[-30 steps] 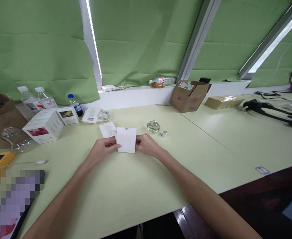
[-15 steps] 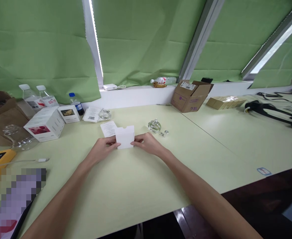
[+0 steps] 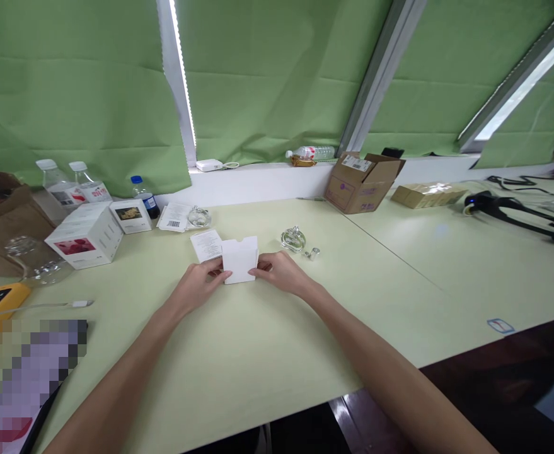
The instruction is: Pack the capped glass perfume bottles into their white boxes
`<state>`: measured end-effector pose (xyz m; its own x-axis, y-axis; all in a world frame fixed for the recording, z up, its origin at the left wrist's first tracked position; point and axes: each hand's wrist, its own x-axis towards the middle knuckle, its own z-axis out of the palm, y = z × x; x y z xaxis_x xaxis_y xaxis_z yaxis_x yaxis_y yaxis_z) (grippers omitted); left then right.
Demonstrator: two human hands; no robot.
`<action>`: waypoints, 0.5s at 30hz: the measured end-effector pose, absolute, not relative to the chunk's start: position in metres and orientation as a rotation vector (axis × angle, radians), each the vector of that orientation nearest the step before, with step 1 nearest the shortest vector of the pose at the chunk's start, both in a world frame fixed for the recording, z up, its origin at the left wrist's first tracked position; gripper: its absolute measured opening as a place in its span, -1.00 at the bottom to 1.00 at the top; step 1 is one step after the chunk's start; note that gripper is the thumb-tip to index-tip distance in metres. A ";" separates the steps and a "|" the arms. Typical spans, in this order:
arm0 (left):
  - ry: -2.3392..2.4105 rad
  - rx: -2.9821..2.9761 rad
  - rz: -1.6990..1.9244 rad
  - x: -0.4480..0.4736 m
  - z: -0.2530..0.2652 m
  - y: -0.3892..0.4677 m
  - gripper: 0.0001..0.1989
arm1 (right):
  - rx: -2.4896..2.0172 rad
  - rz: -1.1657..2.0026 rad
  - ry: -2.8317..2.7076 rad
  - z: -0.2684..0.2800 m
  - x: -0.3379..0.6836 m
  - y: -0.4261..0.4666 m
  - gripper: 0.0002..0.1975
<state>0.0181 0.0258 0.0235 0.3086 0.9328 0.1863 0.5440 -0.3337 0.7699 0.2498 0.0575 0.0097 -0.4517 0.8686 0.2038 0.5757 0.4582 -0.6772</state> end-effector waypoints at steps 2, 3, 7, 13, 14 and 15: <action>1.279 1.941 0.885 0.018 0.022 0.027 -0.63 | -1.201 0.753 -2.166 0.011 0.250 0.057 -0.78; 1.261 1.911 0.907 0.018 0.021 0.028 -0.61 | -1.196 0.774 -2.162 0.013 0.250 0.056 -0.78; 1.173 1.746 1.006 0.017 0.018 0.032 -0.55 | -1.138 0.852 -2.112 0.020 0.249 0.053 -0.71; 1.196 1.484 1.052 0.013 0.014 0.039 -0.52 | -1.129 0.999 -2.034 0.029 0.248 0.049 -0.57; 1.203 1.441 1.066 0.012 0.013 0.040 -0.52 | -1.130 1.032 -2.017 0.030 0.249 0.049 -0.56; 1.198 1.406 1.075 0.010 0.013 0.041 -0.52 | -1.131 1.064 -1.998 0.031 0.249 0.050 -0.56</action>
<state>0.0102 0.0410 0.0130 0.1280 0.9911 0.0353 0.1421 -0.0536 0.9884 0.2492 0.0495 0.0310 -0.4555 0.8833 0.1109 0.4006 0.3146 -0.8605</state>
